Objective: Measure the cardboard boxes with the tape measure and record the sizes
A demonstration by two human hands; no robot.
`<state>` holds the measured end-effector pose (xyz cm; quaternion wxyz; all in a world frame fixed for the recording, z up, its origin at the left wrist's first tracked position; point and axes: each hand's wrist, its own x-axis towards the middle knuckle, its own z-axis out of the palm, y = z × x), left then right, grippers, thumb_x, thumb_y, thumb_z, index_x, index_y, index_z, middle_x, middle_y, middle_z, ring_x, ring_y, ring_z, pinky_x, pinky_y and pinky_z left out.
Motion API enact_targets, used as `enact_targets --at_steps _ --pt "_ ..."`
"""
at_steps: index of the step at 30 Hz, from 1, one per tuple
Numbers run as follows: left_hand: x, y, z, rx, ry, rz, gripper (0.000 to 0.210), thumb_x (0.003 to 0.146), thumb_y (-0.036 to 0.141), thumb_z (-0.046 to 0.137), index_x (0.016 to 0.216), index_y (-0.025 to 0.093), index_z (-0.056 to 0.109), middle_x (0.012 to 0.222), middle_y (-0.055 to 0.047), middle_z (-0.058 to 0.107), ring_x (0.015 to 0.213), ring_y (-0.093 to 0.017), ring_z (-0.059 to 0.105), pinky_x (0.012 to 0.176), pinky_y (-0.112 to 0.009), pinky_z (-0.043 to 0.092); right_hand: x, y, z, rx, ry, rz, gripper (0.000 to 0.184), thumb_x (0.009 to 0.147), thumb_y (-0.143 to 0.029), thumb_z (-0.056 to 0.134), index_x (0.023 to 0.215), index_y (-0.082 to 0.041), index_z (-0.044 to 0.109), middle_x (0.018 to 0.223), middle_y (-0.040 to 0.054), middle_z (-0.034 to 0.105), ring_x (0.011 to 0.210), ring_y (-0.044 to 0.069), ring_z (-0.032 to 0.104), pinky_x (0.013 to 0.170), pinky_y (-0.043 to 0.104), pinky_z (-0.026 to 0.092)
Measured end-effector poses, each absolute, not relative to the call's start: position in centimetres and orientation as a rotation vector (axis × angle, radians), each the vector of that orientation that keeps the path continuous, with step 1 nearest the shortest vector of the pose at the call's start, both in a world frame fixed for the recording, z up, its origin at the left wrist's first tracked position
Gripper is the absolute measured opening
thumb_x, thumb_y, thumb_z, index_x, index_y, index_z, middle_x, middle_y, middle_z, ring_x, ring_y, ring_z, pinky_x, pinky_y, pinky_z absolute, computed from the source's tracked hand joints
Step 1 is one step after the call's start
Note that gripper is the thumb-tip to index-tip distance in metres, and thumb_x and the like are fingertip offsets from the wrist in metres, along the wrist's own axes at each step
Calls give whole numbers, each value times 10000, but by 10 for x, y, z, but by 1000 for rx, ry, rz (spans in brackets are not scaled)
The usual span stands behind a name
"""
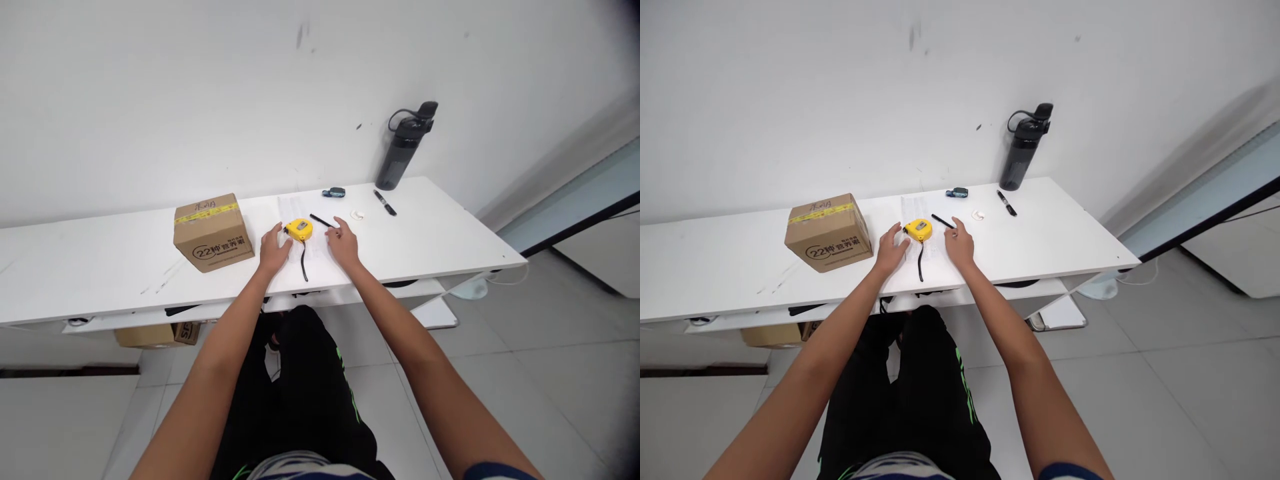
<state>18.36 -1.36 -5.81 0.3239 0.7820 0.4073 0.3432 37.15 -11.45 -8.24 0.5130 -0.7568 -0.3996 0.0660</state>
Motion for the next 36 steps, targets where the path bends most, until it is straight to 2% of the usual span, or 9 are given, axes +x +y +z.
enact_targets --at_steps 2,4,6,9,12,19,24,31,36 --pt "183 -13 -58 2081 1043 850 696 825 267 676 1484 222 455 1432 -95 602 1441 -289 407 1202 -453 262 367 -114 -78 -1891 -1036 123 517 964 -426 392 1351 -140 583 1164 137 721 1032 251 656 948 415 497" --pt "182 -13 -59 2025 1005 842 739 827 270 671 1511 210 399 1394 -112 633 1390 -280 481 1187 -461 282 361 -112 -74 -1983 -1132 70 499 973 -465 412 1303 -156 624 1338 149 642 1232 284 562 1052 458 425" --pt "180 -12 -60 1911 949 863 699 844 257 629 1499 189 394 1262 -113 711 1261 -253 598 1128 -440 365 357 -110 -70 -2084 -1230 66 529 995 -511 381 1324 -169 614 1471 147 545 1380 310 434 1125 514 335" --pt "176 -12 -60 1816 877 843 573 820 198 595 1387 188 516 946 -49 786 1049 -218 690 1037 -397 442 353 -107 -67 -2198 -1331 186 626 1018 -591 269 1369 -183 588 1557 139 455 1477 315 307 1162 561 247" --pt "174 -13 -58 1816 882 820 467 781 161 601 1245 211 623 849 -17 784 984 -209 695 1011 -384 451 351 -108 -65 -2242 -1400 230 692 1003 -653 235 1375 -190 589 1579 132 425 1509 311 248 1172 559 212" --pt "175 -15 -56 1840 908 820 422 769 134 583 1176 222 652 874 -10 787 992 -201 681 1006 -375 443 352 -110 -63 -2232 -1396 235 658 995 -651 285 1329 -200 629 1570 122 438 1503 299 260 1166 530 214" --pt "175 -15 -55 1861 920 821 406 768 140 585 1158 220 663 871 -13 787 968 -202 676 999 -377 444 352 -109 -63 -2225 -1376 258 676 987 -665 289 1326 -188 628 1578 117 432 1505 289 261 1173 528 202" --pt "175 -15 -56 1879 941 813 382 785 162 590 1152 230 673 873 -14 784 981 -199 680 1000 -371 445 351 -109 -61 -2237 -1383 287 770 985 -699 167 1366 -186 596 1581 123 421 1515 277 237 1175 517 194" --pt "175 -16 -56 1919 992 798 377 824 201 580 1191 230 662 919 -21 777 1012 -204 682 1049 -393 422 350 -108 -61 -2255 -1405 256 725 971 -703 259 1354 -197 609 1583 120 420 1513 288 242 1177 524 194"
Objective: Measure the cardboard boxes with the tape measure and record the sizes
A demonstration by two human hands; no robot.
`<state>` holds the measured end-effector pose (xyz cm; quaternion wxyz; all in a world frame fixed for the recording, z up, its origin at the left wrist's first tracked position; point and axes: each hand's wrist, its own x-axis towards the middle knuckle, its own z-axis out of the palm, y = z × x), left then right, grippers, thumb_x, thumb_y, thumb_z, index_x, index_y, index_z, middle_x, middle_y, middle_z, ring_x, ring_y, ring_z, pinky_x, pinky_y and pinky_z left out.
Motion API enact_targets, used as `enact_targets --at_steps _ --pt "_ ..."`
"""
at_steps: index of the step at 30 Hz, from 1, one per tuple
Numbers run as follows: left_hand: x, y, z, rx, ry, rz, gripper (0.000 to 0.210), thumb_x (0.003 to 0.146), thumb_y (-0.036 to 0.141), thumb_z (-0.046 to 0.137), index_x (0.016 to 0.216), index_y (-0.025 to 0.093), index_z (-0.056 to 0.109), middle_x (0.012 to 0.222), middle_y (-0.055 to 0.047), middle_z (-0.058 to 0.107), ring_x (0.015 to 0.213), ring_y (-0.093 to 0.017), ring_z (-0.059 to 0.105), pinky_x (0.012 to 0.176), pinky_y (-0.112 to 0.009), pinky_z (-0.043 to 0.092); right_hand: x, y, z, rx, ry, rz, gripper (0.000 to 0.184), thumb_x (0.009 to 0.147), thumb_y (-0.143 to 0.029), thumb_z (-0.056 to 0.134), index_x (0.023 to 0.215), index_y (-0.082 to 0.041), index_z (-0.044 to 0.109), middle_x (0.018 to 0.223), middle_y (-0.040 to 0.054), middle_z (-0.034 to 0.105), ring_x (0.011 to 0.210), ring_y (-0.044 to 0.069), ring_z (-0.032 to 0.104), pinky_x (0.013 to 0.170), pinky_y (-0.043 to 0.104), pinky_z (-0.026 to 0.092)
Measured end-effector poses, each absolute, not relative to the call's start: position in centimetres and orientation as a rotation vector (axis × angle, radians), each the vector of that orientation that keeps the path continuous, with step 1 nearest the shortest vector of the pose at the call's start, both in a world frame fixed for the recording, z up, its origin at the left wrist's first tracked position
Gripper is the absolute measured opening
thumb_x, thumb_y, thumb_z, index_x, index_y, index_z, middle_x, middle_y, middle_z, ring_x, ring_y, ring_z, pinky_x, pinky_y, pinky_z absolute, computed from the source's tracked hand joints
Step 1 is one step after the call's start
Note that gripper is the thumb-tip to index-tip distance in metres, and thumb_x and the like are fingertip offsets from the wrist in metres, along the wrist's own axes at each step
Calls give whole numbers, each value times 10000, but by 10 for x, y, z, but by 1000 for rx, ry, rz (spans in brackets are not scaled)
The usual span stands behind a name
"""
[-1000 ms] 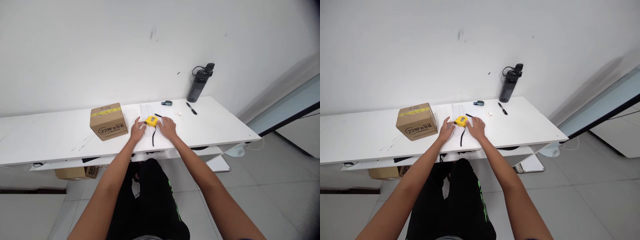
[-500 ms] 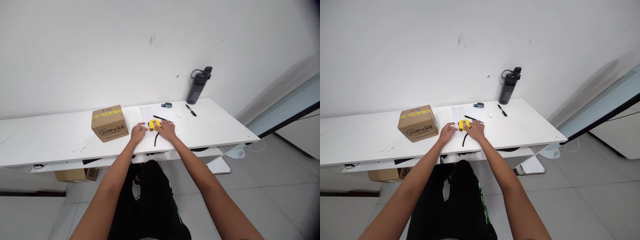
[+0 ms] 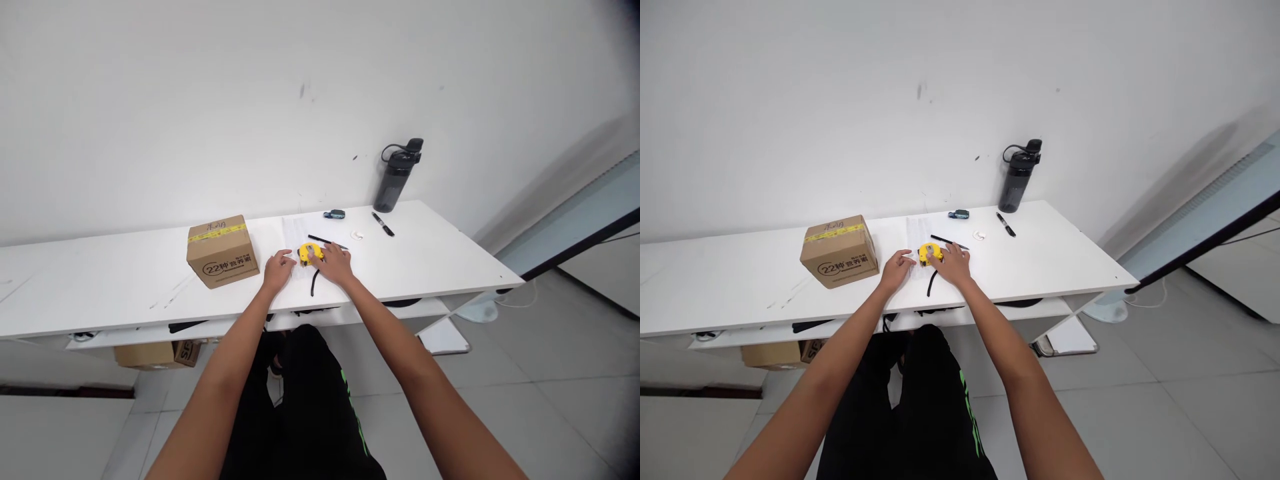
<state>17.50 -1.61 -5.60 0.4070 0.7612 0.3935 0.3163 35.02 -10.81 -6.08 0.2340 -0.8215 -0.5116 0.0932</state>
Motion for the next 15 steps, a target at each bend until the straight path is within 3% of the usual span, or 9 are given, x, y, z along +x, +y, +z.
enact_targets --at_steps 4,7,10,13,15 --pt "170 -23 -41 2053 1023 654 477 832 227 609 1308 221 595 1008 -30 757 1125 -224 650 1149 -468 330 349 -110 -62 -2172 -1436 275 638 953 -660 399 1375 -223 593 1559 98 463 1499 281 291 1190 504 199" --pt "156 -32 -11 2040 946 524 631 835 306 665 1433 210 485 1245 -110 685 1168 -252 630 1069 -456 434 348 -112 -63 -2036 -1453 287 585 909 -593 536 1375 -243 585 1524 81 513 1475 286 349 1205 507 199" --pt "131 -36 33 2110 767 579 541 868 406 654 1372 234 559 1323 -136 631 1134 -260 638 983 -417 505 347 -116 -64 -1887 -1439 335 535 868 -542 601 1315 -249 610 1418 83 613 1372 299 492 1193 528 245" --pt "101 -26 79 2439 653 700 457 793 408 736 1225 272 674 1345 -97 622 1336 -302 506 1166 -437 353 345 -121 -65 -1729 -1353 457 559 812 -505 660 1306 -255 579 1326 88 664 1279 297 582 1127 502 374" --pt "80 -8 100 2629 776 633 651 650 401 845 1259 263 661 1482 -113 530 1498 -354 287 1242 -481 178 344 -125 -66 -1654 -1266 532 675 753 -468 720 1359 -260 509 1324 96 648 1275 292 584 1077 469 438"
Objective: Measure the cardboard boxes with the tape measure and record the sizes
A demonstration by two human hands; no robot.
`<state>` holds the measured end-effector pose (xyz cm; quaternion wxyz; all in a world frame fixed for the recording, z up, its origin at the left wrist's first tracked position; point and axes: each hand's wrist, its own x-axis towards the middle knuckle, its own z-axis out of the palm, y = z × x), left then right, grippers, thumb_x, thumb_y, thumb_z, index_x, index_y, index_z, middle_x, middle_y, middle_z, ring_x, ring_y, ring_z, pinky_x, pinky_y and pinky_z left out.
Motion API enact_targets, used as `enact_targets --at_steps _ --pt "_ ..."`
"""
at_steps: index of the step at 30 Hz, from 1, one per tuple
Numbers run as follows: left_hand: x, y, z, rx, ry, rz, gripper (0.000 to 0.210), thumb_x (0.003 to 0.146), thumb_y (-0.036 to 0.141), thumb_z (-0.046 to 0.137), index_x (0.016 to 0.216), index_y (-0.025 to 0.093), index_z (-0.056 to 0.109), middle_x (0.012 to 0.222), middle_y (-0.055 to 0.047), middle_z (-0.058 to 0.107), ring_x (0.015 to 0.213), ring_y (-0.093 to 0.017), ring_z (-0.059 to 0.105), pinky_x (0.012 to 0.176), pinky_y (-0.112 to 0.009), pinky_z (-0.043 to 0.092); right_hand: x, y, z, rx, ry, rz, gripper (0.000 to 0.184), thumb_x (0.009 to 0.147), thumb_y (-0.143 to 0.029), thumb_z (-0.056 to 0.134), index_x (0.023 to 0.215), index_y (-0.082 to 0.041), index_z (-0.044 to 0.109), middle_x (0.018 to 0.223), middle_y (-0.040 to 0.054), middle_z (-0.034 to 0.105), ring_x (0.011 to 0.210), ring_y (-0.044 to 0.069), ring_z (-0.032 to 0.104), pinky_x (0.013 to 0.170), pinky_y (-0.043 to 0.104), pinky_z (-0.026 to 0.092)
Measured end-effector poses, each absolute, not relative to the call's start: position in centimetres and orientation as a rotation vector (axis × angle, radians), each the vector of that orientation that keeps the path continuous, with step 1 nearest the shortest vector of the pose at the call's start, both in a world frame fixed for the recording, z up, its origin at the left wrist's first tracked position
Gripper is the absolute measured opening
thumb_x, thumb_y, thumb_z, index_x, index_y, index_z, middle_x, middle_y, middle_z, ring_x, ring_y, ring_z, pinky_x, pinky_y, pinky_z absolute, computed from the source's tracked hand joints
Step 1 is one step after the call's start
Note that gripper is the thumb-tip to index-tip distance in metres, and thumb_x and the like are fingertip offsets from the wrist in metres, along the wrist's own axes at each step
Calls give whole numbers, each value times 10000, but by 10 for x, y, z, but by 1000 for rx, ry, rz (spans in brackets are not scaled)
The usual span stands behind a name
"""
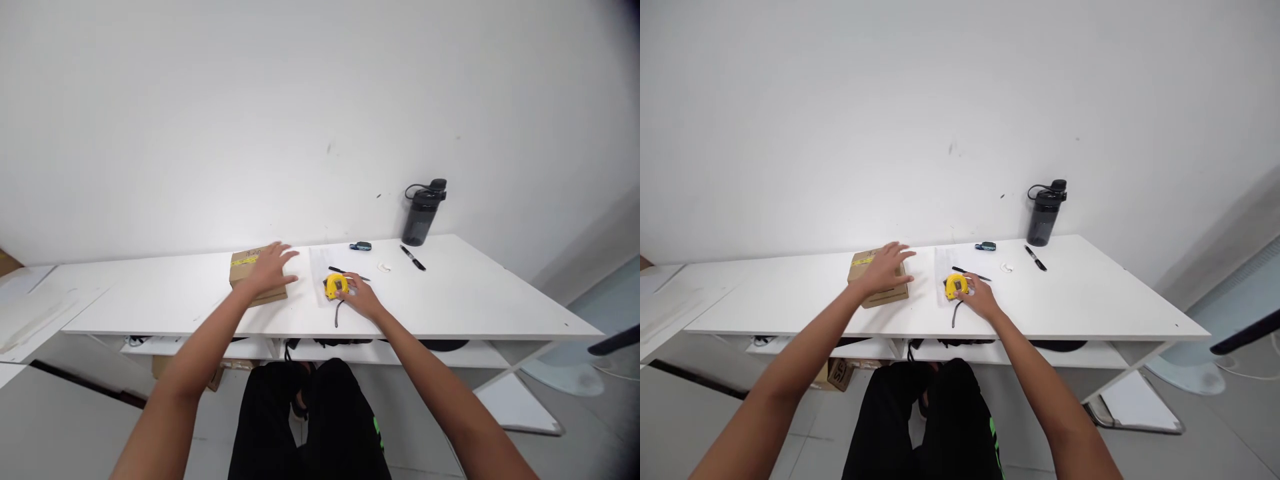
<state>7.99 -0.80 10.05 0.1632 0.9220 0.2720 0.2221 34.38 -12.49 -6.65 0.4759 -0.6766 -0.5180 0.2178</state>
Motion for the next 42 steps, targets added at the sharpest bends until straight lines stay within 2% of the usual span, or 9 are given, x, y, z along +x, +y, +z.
enact_targets --at_steps 2,4,9,16,20,23,27,31,42 --pt "62 12 112 2651 1036 491 930 492 417 918 1348 247 597 1587 -150 406 1545 -417 122 1231 -564 97 342 -128 -67 -1622 -1221 552 814 712 -451 754 1432 -261 423 1320 99 621 1240 281 595 1057 459 459" --pt "47 28 113 2587 1208 378 1061 403 412 936 1382 231 570 1598 -178 383 1530 -456 157 1212 -600 104 341 -130 -67 -1618 -1225 529 887 701 -459 760 1475 -259 375 1314 97 593 1200 273 602 1047 459 469" --pt "25 12 100 2595 1100 326 1068 348 452 932 1346 229 627 1550 -185 458 1460 -450 349 1213 -508 197 334 -134 -57 -1552 -1242 422 610 711 -496 738 1230 -238 548 1234 97 593 1112 287 609 969 471 518" --pt "-30 -53 96 2553 1015 540 981 551 589 860 1443 335 542 1606 -97 398 1538 -399 193 1235 -541 54 264 -130 13 -959 -953 727 748 645 -516 824 1170 -320 328 1116 10 589 885 203 689 683 365 619" --pt "-56 -53 81 2019 1251 876 972 665 613 796 1499 252 448 1585 -152 411 1494 -394 303 1197 -516 269 196 -107 67 -827 -1051 989 725 720 -549 767 1221 -356 280 1010 -23 622 676 161 679 476 258 533" --pt "-60 -51 54 1513 1032 885 973 685 545 809 1504 209 404 1433 -177 563 1262 -342 585 1031 -430 482 154 -79 88 -897 -1357 885 689 712 -466 792 1223 -318 355 980 -17 613 786 170 658 629 294 563" --pt "-55 -54 27 1186 931 1022 1001 663 428 851 1512 221 364 1303 -136 645 1079 -250 670 916 -344 523 124 -53 88 -944 -1711 765 557 793 -428 697 1239 -273 401 1075 13 624 977 196 632 887 371 526" --pt "-49 -58 23 1194 914 1085 1016 689 389 836 1554 279 315 1302 -97 647 1078 -223 665 938 -332 506 121 -46 77 -1130 -1800 680 569 820 -457 655 1278 -248 391 1107 50 643 985 227 628 894 398 496" --pt "-44 -63 22 1231 937 1146 784 691 431 795 1408 236 543 1273 -80 674 1087 -241 649 895 -315 507 122 -54 78 -1189 -1869 586 582 815 -430 647 1312 -244 408 1109 60 662 959 234 633 859 386 494"
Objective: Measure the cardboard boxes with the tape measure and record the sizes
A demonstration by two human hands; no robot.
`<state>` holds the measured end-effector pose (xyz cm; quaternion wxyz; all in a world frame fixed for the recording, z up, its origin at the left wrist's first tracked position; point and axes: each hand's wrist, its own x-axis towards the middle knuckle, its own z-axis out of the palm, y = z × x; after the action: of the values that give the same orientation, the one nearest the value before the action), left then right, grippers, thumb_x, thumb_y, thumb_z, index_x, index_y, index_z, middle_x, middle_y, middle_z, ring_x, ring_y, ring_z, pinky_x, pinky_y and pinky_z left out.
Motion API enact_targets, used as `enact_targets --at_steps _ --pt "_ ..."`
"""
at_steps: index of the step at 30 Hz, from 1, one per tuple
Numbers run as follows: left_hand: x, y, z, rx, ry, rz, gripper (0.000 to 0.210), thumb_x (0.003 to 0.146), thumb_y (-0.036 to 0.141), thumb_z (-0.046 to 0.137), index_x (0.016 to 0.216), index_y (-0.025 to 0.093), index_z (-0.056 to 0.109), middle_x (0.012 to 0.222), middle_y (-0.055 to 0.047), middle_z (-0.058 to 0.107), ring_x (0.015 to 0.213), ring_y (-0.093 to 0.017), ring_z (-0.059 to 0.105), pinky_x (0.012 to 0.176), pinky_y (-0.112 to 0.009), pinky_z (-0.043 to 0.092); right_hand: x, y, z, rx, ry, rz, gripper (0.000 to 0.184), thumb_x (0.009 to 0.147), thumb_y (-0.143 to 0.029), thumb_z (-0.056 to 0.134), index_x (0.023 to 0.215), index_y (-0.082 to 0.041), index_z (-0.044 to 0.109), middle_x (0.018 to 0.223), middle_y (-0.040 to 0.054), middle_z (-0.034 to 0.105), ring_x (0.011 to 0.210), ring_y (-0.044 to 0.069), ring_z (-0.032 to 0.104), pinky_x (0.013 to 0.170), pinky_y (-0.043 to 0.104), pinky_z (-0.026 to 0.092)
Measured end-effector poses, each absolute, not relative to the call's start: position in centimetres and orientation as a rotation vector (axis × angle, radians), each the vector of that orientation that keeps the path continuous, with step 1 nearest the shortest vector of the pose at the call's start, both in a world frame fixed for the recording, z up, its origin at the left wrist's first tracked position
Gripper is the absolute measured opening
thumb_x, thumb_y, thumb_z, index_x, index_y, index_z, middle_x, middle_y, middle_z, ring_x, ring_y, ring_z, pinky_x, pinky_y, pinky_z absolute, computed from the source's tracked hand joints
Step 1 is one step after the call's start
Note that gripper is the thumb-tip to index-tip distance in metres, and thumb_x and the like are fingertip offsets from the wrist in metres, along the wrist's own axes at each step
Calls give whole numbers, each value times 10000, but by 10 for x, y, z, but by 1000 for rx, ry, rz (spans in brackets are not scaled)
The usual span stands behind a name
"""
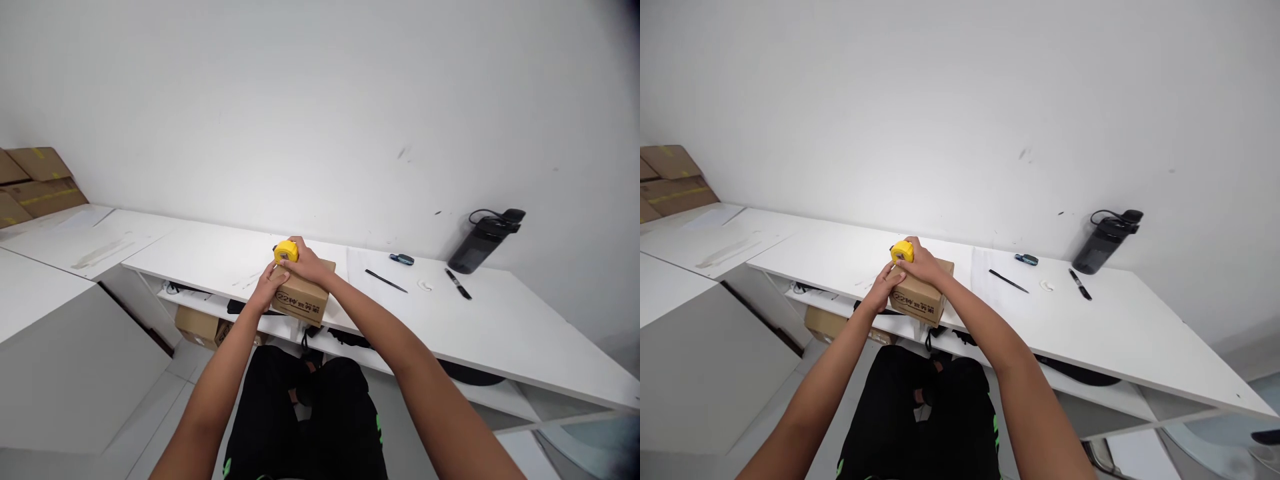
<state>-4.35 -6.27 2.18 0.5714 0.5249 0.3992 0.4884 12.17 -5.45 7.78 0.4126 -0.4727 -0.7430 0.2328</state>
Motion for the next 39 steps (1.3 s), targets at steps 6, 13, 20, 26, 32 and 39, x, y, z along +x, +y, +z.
enact_targets --at_steps 6,13,20,26,32,39 --pt "-42 -64 20 1224 971 1216 738 682 409 803 1365 223 596 1267 -92 678 1063 -240 657 866 -314 523 131 -66 83 -1210 -1976 465 572 812 -414 644 1330 -260 454 1114 60 686 972 256 641 874 397 487" --pt "-40 -66 24 1207 987 1217 774 683 371 815 1403 214 581 1367 -112 631 1066 -234 660 890 -319 530 185 -103 67 -1268 -1781 560 630 764 -465 696 1315 -259 470 1155 44 686 1007 242 642 870 378 507" --pt "-41 -66 23 1191 932 1240 802 688 359 831 1424 191 561 1350 -126 646 1082 -233 651 898 -312 520 222 -141 51 -1237 -1656 531 600 770 -443 707 1283 -251 463 1151 42 648 986 213 622 862 358 514" --pt "-40 -62 20 1199 926 1226 880 661 414 845 1455 197 533 1332 -116 657 1113 -243 636 919 -312 498 240 -146 30 -1052 -1456 691 612 707 -432 773 1209 -272 461 1122 24 577 963 194 588 833 348 530" --pt "-41 -58 15 1207 922 1236 878 634 448 859 1427 213 564 1352 -110 646 1134 -264 626 941 -331 483 239 -143 23 -999 -1396 714 612 681 -400 805 1183 -275 478 1046 7 577 917 186 573 829 360 524" --pt "-41 -59 16 1214 938 1262 828 636 463 838 1377 198 583 1332 -107 642 1133 -260 606 930 -331 462 234 -140 28 -984 -1407 687 609 690 -409 798 1190 -265 482 1099 27 593 951 197 584 848 374 528"
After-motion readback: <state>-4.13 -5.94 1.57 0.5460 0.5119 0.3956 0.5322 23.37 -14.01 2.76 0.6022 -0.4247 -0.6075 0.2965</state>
